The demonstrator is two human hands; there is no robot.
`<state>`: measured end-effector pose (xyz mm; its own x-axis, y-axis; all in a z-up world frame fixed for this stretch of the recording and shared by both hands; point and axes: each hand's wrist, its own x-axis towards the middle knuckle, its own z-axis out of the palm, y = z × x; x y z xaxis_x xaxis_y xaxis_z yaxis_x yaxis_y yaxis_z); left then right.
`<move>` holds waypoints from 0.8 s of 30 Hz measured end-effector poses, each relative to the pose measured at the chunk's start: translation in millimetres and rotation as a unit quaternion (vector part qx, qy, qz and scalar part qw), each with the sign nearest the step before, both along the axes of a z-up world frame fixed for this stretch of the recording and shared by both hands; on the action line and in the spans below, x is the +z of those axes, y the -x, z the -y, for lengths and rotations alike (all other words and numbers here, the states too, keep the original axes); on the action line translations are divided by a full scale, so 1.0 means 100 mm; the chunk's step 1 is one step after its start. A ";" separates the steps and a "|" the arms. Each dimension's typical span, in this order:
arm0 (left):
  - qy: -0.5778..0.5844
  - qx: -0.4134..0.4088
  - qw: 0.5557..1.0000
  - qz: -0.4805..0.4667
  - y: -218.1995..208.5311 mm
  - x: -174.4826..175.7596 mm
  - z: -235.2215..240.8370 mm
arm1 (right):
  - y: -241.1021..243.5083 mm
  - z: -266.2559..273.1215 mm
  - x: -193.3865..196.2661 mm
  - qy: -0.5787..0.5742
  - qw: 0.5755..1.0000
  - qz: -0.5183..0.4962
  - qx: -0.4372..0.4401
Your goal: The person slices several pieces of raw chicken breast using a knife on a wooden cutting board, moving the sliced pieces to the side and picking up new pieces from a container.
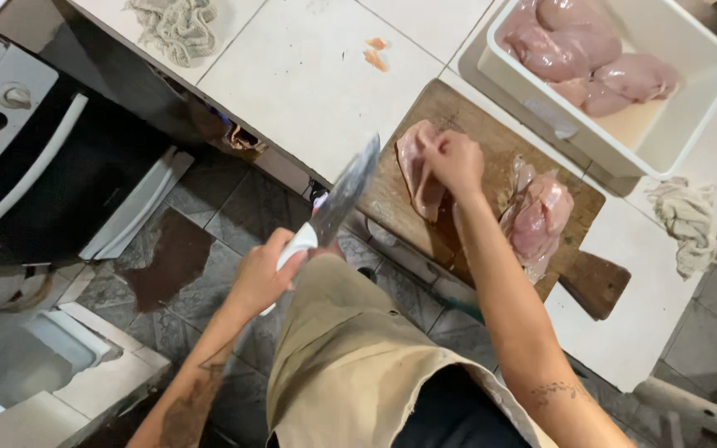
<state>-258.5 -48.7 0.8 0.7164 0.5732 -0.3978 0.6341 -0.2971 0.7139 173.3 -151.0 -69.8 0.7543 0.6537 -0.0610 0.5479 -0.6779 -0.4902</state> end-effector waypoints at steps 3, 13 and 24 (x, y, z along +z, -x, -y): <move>0.067 0.058 0.991 0.097 -0.40 -0.10 0.24 | -0.48 0.44 -0.44 -0.224 0.926 -0.288 -0.096; 0.181 0.040 0.964 0.192 -1.47 -0.07 0.77 | -0.14 0.79 0.01 -0.327 0.851 -0.386 -0.142; 0.110 -0.007 0.990 0.087 -1.48 -0.37 0.90 | 0.65 0.47 0.29 -0.173 0.980 -0.056 0.086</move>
<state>-110.6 -139.1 -35.9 0.7922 0.4765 -0.3813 0.4926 -0.1306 0.8604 108.8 -197.9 -41.0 0.6319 0.7673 0.1098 0.5690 -0.3630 -0.7379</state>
